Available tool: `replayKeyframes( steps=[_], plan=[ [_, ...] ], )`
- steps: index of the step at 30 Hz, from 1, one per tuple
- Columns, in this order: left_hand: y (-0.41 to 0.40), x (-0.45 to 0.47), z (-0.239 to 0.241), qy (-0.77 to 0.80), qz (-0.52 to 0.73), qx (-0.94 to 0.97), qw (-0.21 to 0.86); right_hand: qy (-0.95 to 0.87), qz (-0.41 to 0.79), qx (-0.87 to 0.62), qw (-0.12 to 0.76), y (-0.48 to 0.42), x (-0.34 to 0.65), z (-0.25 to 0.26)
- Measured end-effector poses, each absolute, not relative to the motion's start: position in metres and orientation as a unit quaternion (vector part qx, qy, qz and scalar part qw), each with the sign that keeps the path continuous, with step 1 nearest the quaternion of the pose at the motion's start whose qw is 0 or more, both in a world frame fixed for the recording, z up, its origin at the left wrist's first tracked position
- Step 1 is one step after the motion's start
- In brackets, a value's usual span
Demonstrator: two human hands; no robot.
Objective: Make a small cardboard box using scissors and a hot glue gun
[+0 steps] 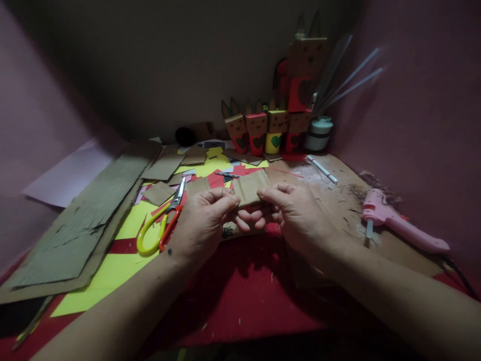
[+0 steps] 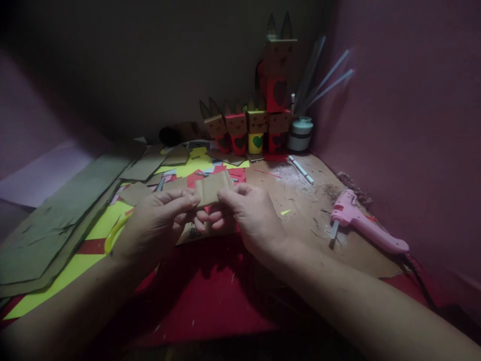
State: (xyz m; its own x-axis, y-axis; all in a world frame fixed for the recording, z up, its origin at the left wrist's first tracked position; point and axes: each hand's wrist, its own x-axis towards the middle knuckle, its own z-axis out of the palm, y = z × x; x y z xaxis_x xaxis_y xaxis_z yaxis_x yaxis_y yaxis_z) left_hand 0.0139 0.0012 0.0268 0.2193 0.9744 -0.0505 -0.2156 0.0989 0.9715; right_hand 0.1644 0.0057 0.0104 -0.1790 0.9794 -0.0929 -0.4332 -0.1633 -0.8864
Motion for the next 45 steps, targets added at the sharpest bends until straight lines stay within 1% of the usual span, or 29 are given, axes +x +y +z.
replayKeyframes(
  steps=[7,11,14,17,18,20,21,22,24,25,27,30,34,39,45],
  plan=[
    [0.009,0.010,0.025,0.407,0.480,0.444,0.638,-0.351,0.672,-0.399,0.516,0.012,0.169,0.009],
    [0.009,0.005,0.028,0.383,0.507,0.522,0.570,-0.336,0.673,-0.386,0.534,0.016,0.172,0.011],
    [0.005,0.006,0.030,0.381,0.509,0.588,0.500,-0.340,0.702,-0.374,0.502,0.014,0.175,0.016],
    [0.001,0.007,0.032,0.425,0.525,0.598,0.432,-0.382,0.723,-0.351,0.456,0.008,0.180,0.024],
    [0.001,0.006,0.033,0.435,0.530,0.588,0.429,-0.405,0.723,-0.341,0.443,0.006,0.183,0.027],
    [0.001,0.005,0.036,0.443,0.537,0.554,0.457,-0.450,0.697,-0.374,0.415,0.003,0.189,0.033],
    [0.001,0.004,0.038,0.445,0.538,0.532,0.479,-0.476,0.655,-0.400,0.429,0.003,0.192,0.035],
    [0.001,0.004,0.039,0.448,0.536,0.511,0.501,-0.496,0.601,-0.418,0.467,0.003,0.194,0.036],
    [0.002,0.002,0.040,0.450,0.521,0.485,0.539,-0.524,0.505,-0.413,0.548,0.004,0.196,0.037],
    [0.002,0.002,0.041,0.450,0.515,0.481,0.549,-0.531,0.482,-0.400,0.570,0.004,0.196,0.036],
    [0.002,0.003,0.041,0.448,0.516,0.484,0.547,-0.538,0.499,-0.374,0.567,0.004,0.195,0.032],
    [0.000,0.006,0.041,0.450,0.518,0.493,0.535,-0.514,0.566,-0.356,0.538,0.004,0.192,0.025],
    [-0.001,0.008,0.039,0.442,0.520,0.511,0.523,-0.477,0.607,-0.330,0.543,0.004,0.190,0.016],
    [-0.001,0.008,0.036,0.426,0.535,0.527,0.504,-0.447,0.591,-0.336,0.582,0.004,0.187,0.015],
    [0.002,0.006,0.032,0.429,0.541,0.539,0.483,-0.434,0.586,-0.342,0.593,0.004,0.187,0.012]
  ],
)
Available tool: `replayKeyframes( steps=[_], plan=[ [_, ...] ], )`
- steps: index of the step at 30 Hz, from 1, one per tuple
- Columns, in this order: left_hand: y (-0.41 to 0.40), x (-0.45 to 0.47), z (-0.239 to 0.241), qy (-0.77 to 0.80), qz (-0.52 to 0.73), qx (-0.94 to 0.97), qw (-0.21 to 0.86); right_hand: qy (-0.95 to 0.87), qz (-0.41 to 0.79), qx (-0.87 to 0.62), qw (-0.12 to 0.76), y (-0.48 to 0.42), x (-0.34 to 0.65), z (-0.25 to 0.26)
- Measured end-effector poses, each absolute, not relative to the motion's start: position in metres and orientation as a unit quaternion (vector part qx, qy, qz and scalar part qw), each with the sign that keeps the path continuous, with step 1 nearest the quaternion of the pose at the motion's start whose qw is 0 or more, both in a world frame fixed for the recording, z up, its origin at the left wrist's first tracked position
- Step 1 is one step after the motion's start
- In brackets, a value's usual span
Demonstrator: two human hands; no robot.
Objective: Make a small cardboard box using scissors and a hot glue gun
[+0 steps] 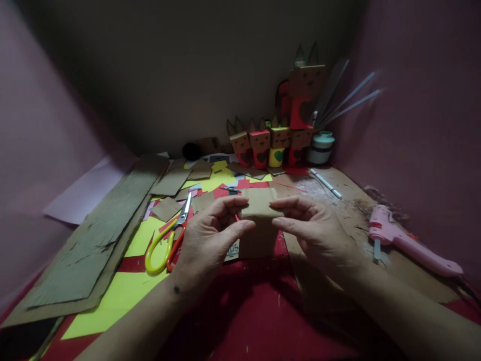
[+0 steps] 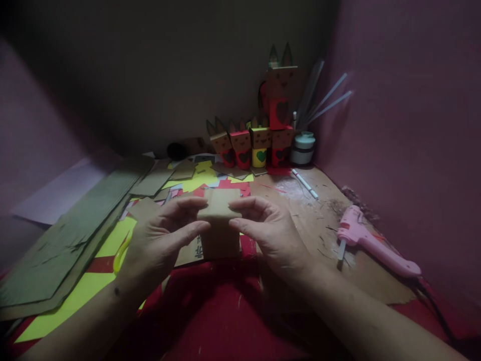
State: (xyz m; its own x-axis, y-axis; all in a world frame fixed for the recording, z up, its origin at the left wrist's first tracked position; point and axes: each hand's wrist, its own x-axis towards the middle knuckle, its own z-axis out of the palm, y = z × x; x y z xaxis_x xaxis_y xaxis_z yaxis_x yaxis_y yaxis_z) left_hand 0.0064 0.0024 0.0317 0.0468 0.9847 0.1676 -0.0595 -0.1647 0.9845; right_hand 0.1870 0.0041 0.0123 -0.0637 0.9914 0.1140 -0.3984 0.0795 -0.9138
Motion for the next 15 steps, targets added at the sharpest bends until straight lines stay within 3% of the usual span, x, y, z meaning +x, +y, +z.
replayKeyframes(
  steps=[15],
  plan=[
    [0.0076,0.0007,0.0286,0.384,0.503,0.511,0.582,-0.380,0.626,-0.367,0.573,0.0063,0.1900,0.0127]
  ],
)
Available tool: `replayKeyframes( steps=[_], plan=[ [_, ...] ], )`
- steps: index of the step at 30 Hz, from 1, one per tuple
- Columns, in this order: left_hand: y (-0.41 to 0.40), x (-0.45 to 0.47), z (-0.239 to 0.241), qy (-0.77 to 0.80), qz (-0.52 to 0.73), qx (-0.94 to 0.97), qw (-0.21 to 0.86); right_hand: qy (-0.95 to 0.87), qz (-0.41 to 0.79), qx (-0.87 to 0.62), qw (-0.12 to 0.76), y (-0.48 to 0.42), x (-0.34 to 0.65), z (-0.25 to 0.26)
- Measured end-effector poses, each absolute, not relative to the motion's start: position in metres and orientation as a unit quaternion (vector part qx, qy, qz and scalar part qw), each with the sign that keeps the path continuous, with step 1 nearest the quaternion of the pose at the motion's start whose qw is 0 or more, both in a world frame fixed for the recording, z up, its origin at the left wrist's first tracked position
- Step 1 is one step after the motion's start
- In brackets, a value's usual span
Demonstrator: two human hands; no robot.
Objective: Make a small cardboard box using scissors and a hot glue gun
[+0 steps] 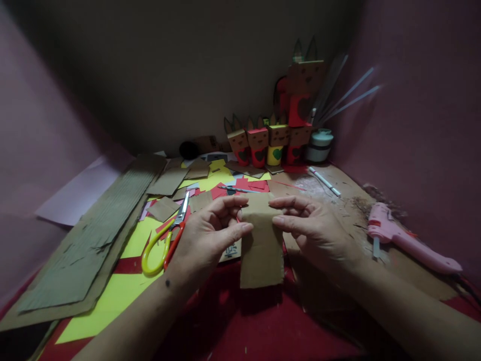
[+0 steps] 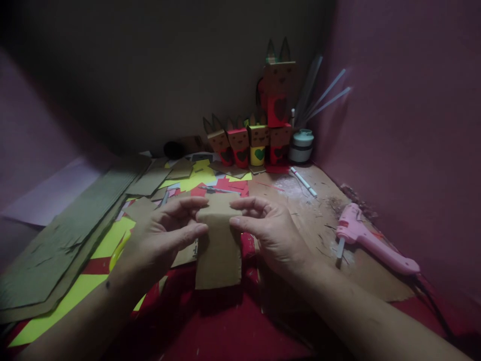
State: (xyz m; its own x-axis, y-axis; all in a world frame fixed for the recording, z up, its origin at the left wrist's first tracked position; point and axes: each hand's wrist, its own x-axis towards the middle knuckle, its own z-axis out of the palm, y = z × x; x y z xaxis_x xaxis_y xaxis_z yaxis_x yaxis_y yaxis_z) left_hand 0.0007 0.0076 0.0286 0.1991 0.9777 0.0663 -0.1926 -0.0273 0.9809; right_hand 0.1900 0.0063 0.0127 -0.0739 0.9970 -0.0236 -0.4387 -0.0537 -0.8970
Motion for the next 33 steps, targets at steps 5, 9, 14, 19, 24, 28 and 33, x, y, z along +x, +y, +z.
replayKeyframes(
  steps=[5,9,14,19,24,28,33],
  plan=[
    [0.0091,0.0006,0.0258,0.369,0.516,0.522,0.570,-0.399,0.608,-0.355,0.587,0.0058,0.1904,0.0101],
    [0.0099,0.0011,0.0248,0.381,0.523,0.537,0.542,-0.412,0.601,-0.336,0.598,0.0055,0.1900,0.0078],
    [0.0086,0.0015,0.0255,0.399,0.515,0.546,0.526,-0.429,0.593,-0.330,0.596,0.0014,0.1883,0.0114],
    [0.0065,0.0013,0.0246,0.409,0.516,0.567,0.495,-0.446,0.581,-0.337,0.591,-0.0025,0.1878,0.0145],
    [0.0051,0.0004,0.0234,0.419,0.510,0.577,0.481,-0.452,0.571,-0.343,0.594,-0.0009,0.1880,0.0117],
    [0.0036,0.0003,0.0258,0.432,0.501,0.589,0.464,-0.456,0.571,-0.342,0.592,-0.0004,0.1878,0.0119],
    [0.0004,0.0025,0.0286,0.436,0.502,0.606,0.435,-0.473,0.552,-0.358,0.586,-0.0036,0.1867,0.0123]
  ],
)
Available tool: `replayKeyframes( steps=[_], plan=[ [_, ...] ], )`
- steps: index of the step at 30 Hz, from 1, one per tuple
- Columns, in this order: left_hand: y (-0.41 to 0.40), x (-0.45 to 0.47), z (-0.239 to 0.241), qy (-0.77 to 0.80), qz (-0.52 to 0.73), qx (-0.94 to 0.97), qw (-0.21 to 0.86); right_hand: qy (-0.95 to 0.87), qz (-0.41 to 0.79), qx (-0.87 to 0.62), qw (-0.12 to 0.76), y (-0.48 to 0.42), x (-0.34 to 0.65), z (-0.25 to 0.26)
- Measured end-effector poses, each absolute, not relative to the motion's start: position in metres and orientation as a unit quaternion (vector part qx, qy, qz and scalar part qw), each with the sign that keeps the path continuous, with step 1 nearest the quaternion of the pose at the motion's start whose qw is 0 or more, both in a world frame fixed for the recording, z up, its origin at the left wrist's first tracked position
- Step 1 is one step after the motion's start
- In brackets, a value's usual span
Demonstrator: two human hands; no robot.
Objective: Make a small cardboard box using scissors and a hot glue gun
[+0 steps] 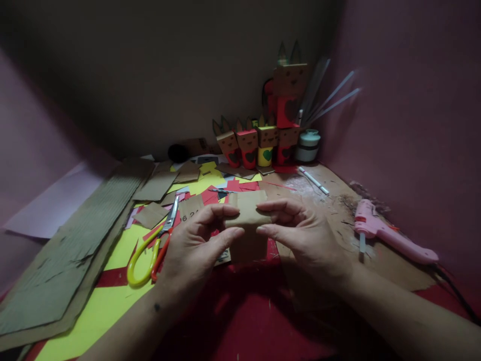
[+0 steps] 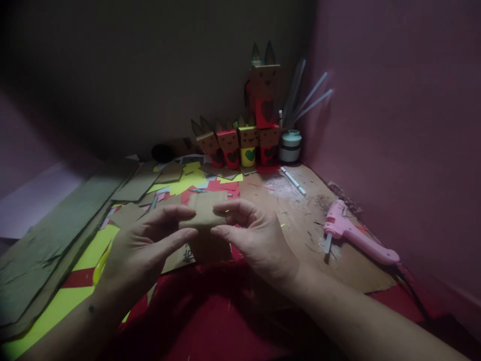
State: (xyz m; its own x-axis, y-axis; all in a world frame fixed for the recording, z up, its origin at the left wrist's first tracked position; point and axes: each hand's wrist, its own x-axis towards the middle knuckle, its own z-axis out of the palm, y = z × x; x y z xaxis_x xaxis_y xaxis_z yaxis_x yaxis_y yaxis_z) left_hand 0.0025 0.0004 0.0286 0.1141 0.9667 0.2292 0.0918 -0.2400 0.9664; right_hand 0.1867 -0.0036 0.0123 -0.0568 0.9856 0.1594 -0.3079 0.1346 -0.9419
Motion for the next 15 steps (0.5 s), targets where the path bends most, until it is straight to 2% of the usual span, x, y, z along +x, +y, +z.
replayKeyframes(
  steps=[6,15],
  plan=[
    [-0.0006,0.0025,0.0237,0.456,0.494,0.636,0.378,-0.508,0.482,-0.380,0.605,-0.0069,0.1866,0.0072],
    [-0.0017,0.0009,0.0239,0.459,0.481,0.674,0.323,-0.513,0.464,-0.379,0.614,-0.0064,0.1858,0.0067]
  ],
)
